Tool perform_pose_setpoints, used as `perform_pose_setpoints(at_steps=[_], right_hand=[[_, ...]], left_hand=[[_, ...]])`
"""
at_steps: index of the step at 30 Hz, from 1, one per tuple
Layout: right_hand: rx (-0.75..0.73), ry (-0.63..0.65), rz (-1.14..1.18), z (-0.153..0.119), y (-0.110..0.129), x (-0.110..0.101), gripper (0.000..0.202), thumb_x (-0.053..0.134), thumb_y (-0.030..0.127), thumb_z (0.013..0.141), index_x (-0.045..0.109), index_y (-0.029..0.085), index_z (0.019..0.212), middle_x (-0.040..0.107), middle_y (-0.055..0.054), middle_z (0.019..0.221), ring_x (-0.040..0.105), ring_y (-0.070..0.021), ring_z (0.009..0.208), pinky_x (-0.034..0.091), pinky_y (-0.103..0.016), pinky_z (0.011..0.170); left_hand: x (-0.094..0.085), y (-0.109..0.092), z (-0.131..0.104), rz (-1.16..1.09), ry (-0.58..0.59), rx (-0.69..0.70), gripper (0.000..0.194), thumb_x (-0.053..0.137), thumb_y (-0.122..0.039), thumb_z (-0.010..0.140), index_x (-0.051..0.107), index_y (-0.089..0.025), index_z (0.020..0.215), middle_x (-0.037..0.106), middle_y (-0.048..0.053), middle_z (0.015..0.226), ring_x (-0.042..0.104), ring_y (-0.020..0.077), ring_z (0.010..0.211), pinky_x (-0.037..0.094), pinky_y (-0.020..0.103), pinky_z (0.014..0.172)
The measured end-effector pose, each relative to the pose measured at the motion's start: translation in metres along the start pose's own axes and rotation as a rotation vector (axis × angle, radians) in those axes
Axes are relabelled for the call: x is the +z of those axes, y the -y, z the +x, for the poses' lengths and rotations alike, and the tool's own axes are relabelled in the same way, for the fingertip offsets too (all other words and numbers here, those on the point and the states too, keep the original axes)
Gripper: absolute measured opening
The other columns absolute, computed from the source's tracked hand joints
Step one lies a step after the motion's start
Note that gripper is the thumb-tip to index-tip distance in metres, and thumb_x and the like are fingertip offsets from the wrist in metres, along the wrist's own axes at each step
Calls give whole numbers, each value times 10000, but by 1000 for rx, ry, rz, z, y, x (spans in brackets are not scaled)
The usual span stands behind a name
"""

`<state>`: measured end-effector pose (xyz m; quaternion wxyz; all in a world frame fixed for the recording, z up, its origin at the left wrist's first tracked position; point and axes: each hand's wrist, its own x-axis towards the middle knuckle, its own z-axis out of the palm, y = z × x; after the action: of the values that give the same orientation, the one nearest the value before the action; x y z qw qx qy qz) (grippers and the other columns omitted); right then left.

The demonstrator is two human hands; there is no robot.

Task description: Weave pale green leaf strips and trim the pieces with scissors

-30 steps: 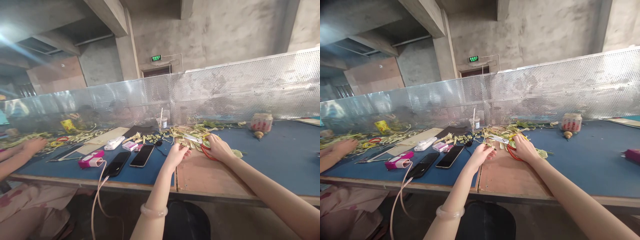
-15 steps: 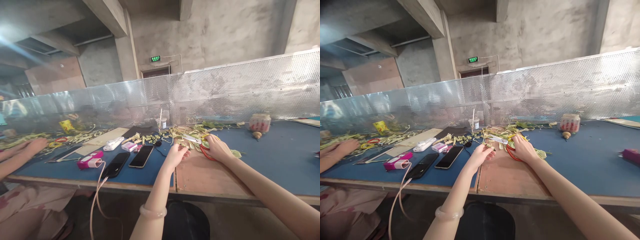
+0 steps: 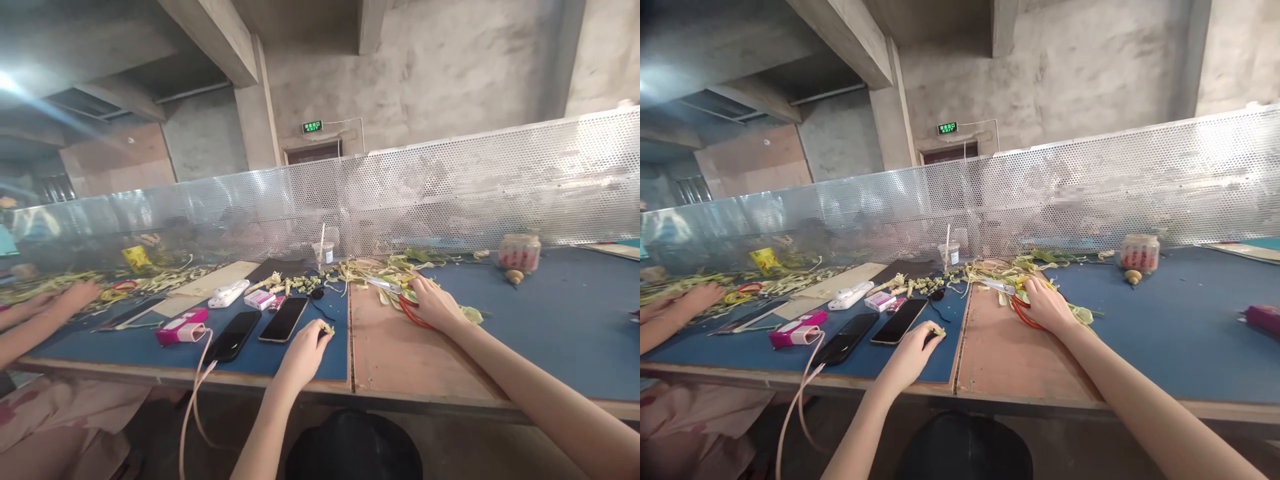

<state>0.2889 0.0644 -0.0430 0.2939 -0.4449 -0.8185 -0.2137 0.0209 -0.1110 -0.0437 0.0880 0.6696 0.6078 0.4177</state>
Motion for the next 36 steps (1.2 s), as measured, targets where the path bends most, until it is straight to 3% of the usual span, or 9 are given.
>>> perform_pose_setpoints(at_steps=[6, 15, 22, 26, 28, 31, 34, 36], right_hand=[[16, 6, 11, -1, 2, -4, 291, 420, 425, 812, 469, 186, 970, 558, -105, 1023, 548, -227, 899, 374, -262, 585], [17, 5, -5, -2, 3, -6, 285, 417, 405, 812, 476, 174, 969, 550, -110, 1023, 536, -226, 905, 370, -261, 582], [-37, -201, 9, -1, -4, -1, 327, 436, 397, 790, 489, 148, 995, 542, -133, 1003, 488, -255, 953, 399, -318, 707], [67, -295, 133, 2, -5, -8, 284, 438, 359, 785, 485, 161, 983, 546, -119, 1003, 497, -235, 915, 396, -304, 700], [149, -202, 261, 0, 0, -21, 236, 433, 378, 779, 494, 183, 896, 573, -77, 884, 522, -191, 753, 387, -269, 613], [162, 188, 423, -12, 13, -44, 269, 408, 448, 773, 467, 206, 670, 531, -1, 593, 478, -146, 549, 330, -229, 499], [270, 214, 368, -35, 24, -57, 288, 449, 497, 731, 469, 213, 685, 563, -2, 634, 482, -145, 542, 303, -225, 480], [203, 338, 384, -48, 27, -58, 270, 490, 486, 698, 479, 218, 666, 564, 6, 607, 478, -139, 516, 294, -224, 469]], left_hand=[[3, -2, -1, -43, 22, -62, 307, 529, -374, 728, 555, -223, 994, 606, 71, 1049, 543, 213, 990, 384, 302, 852], [0, 0, -3, 101, 63, -39, 270, 462, -413, 760, 576, -224, 916, 617, 39, 1001, 551, 193, 943, 400, 300, 813], [-1, -4, -3, 69, 56, -19, 217, 466, -369, 763, 584, -202, 836, 629, 52, 979, 565, 195, 933, 407, 303, 820], [-2, -6, -3, 85, 39, -6, 217, 458, -353, 768, 598, -201, 837, 632, 51, 957, 571, 191, 913, 414, 298, 812], [-1, -5, -3, 104, 34, 8, 224, 456, -349, 771, 603, -204, 859, 630, 51, 954, 570, 189, 911, 416, 293, 810], [1, -1, -2, 127, 48, 26, 256, 466, -363, 771, 601, -212, 927, 618, 51, 1004, 557, 188, 955, 406, 287, 841], [2, 1, -3, 129, 74, 21, 315, 448, -386, 786, 584, -229, 1023, 578, 48, 1132, 493, 194, 1094, 362, 286, 919], [3, 1, -3, 141, 98, 5, 359, 433, -421, 791, 572, -238, 1068, 532, 44, 1214, 412, 203, 1188, 326, 297, 964]])
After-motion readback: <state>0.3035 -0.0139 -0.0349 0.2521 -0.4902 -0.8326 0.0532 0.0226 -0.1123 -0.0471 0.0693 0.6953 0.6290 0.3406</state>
